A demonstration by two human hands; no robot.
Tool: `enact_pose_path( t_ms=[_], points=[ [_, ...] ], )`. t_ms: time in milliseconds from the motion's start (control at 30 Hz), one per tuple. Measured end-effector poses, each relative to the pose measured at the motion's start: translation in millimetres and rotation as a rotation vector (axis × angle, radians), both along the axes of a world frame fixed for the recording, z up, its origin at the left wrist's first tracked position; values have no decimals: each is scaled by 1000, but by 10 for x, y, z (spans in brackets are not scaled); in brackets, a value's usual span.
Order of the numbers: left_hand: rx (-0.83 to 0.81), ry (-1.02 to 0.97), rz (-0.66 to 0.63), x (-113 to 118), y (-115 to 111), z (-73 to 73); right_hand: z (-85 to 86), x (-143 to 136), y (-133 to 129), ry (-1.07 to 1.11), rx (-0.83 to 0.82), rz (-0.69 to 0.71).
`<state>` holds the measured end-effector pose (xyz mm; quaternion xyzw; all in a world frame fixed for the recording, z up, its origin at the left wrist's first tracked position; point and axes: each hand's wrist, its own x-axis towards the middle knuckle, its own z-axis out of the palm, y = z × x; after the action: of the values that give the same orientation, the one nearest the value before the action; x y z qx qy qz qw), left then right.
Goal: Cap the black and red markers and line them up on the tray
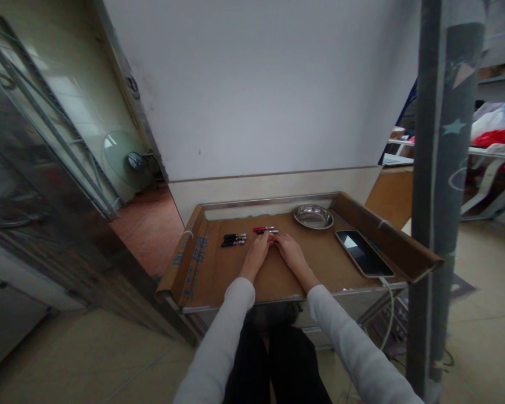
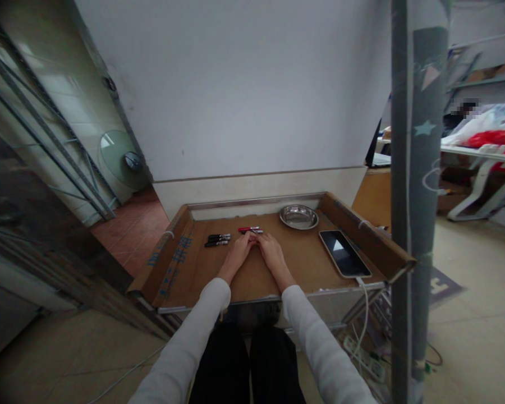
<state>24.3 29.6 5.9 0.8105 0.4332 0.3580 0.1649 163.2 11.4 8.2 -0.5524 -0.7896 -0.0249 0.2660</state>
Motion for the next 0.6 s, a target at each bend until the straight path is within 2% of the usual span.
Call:
enact_pose_path(
  t_ms=[100,233,433,600],
  points=[
    [10,2,-9,-2,-16,22,-48,29,5,67,1,-22],
    [102,31,84,0,6,28,-99,66,26,193,6,-35],
    [190,252,127,27,39,20,-110,99,42,315,29,-64],
    [209,357,182,16,-56,50,-80,109,2,365,41,-110]
  ],
)
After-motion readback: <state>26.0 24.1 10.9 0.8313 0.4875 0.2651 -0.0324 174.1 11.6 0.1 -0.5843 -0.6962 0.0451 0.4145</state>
